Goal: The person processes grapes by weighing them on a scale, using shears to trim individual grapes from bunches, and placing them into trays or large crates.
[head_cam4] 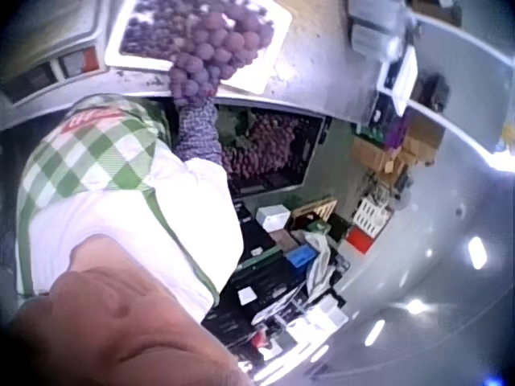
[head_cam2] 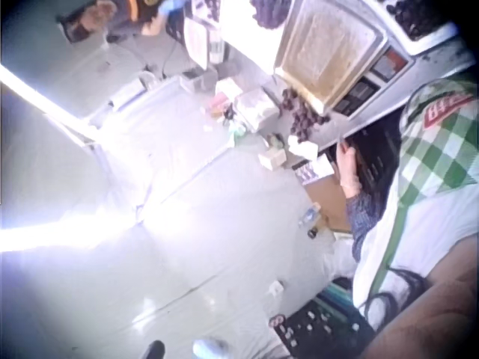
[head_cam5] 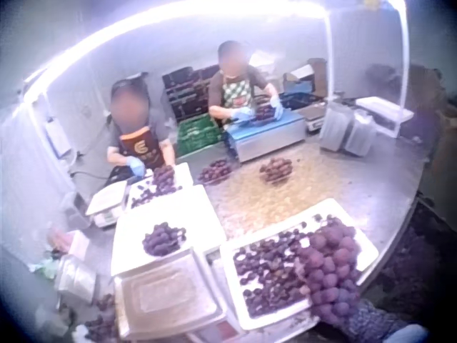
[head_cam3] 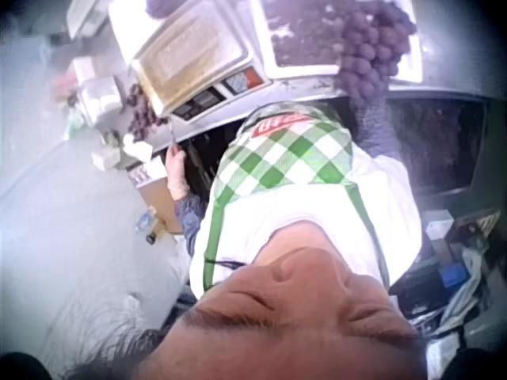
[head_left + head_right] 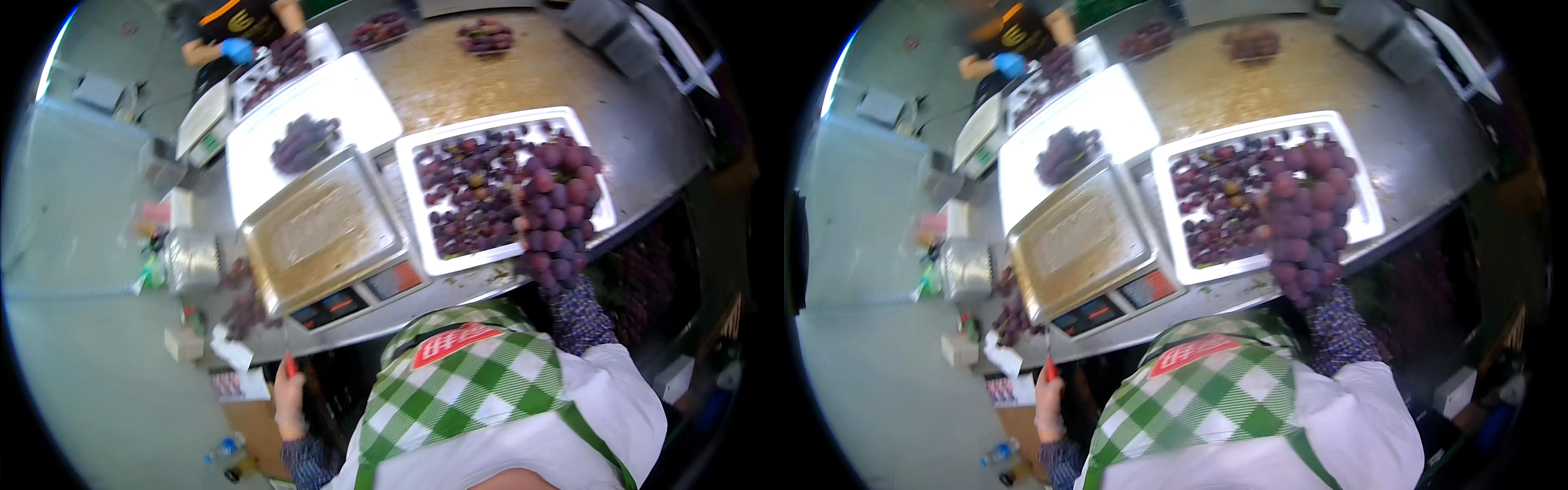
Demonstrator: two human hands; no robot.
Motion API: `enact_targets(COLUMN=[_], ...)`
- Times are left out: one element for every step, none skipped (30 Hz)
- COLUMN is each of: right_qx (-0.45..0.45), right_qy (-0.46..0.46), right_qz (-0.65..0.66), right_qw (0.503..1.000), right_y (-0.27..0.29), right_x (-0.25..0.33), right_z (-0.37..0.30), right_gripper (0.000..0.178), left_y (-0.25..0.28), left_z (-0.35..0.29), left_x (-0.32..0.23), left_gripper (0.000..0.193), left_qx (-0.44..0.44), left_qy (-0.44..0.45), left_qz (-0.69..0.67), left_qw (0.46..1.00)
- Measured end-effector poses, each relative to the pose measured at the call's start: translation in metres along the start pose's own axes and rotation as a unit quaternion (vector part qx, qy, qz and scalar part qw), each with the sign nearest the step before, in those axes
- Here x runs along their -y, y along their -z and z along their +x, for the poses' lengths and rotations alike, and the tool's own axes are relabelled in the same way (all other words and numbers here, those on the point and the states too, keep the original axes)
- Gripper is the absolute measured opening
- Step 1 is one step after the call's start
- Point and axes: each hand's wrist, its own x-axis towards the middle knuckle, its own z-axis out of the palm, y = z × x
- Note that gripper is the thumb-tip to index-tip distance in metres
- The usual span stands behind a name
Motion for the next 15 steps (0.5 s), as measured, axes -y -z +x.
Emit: enact_targets(right_qx=[-0.002,-0.006,-0.009,-0.014,-0.017,-0.018,-0.020,-0.020,-0.020,-0.023,-0.022,-0.019,-0.017,-0.009,0.008], right_qy=[-0.004,-0.004,-0.010,-0.003,-0.003,-0.018,-0.019,-0.024,-0.027,-0.025,-0.024,-0.017,-0.020,-0.026,-0.032], right_qz=[0.002,0.002,0.001,-0.002,-0.005,-0.005,-0.012,-0.017,-0.024,-0.032,-0.038,-0.047,-0.055,-0.067,-0.095], right_qw=[1.000,1.000,1.000,1.000,1.000,1.000,1.000,0.999,0.999,0.999,0.999,0.999,0.998,0.997,0.995], right_y=[0.002,0.002,0.001,0.003,0.003,0.004,0.004,0.006,0.006,0.006,0.008,0.010,0.010,0.013,0.021], right_x=[-0.002,-0.002,-0.001,0.002,0.002,0.002,0.005,0.004,0.003,0.004,0.003,0.001,0.001,-0.002,-0.007], right_z=[-0.001,-0.005,-0.004,-0.010,-0.011,-0.005,-0.006,-0.005,-0.005,-0.007,-0.008,-0.012,-0.014,-0.014,-0.016], right_gripper=[0.049,0.049,0.049,0.049,0.049,0.049,0.049,0.049,0.049,0.049,0.049,0.049,0.049,0.050,0.050], left_y=[0.003,0.006,0.010,0.013,0.016,0.019,0.022,0.024,0.023,0.019,0.019,0.014,0.007,0.002,-0.006], left_z=[0.005,0.010,0.012,0.014,0.011,0.000,-0.002,-0.004,-0.009,-0.013,-0.020,-0.023,-0.025,-0.029,-0.031], left_x=[0.004,0.008,0.018,0.016,0.009,0.009,0.004,0.007,0.000,-0.015,-0.028,-0.049,-0.064,-0.074,-0.084], left_gripper=[0.059,0.059,0.058,0.058,0.056,0.055,0.052,0.042,0.044,0.046,0.048,0.049,0.051,0.055,0.057], left_qx=[0.006,0.012,-0.005,-0.018,-0.014,-0.012,-0.012,-0.030,-0.043,-0.048,-0.047,-0.037,-0.023,-0.010,0.020], left_qy=[0.002,0.007,-0.001,-0.015,0.002,0.026,0.031,0.007,0.015,0.019,0.005,-0.017,-0.032,-0.064,-0.096], left_qz=[0.017,0.033,0.050,0.076,0.058,0.031,0.029,0.013,-0.026,-0.063,-0.096,-0.126,-0.162,-0.187,-0.184], left_qw=[1.000,0.999,0.999,0.997,0.998,0.999,0.999,0.999,0.999,0.997,0.994,0.991,0.986,0.980,0.978])
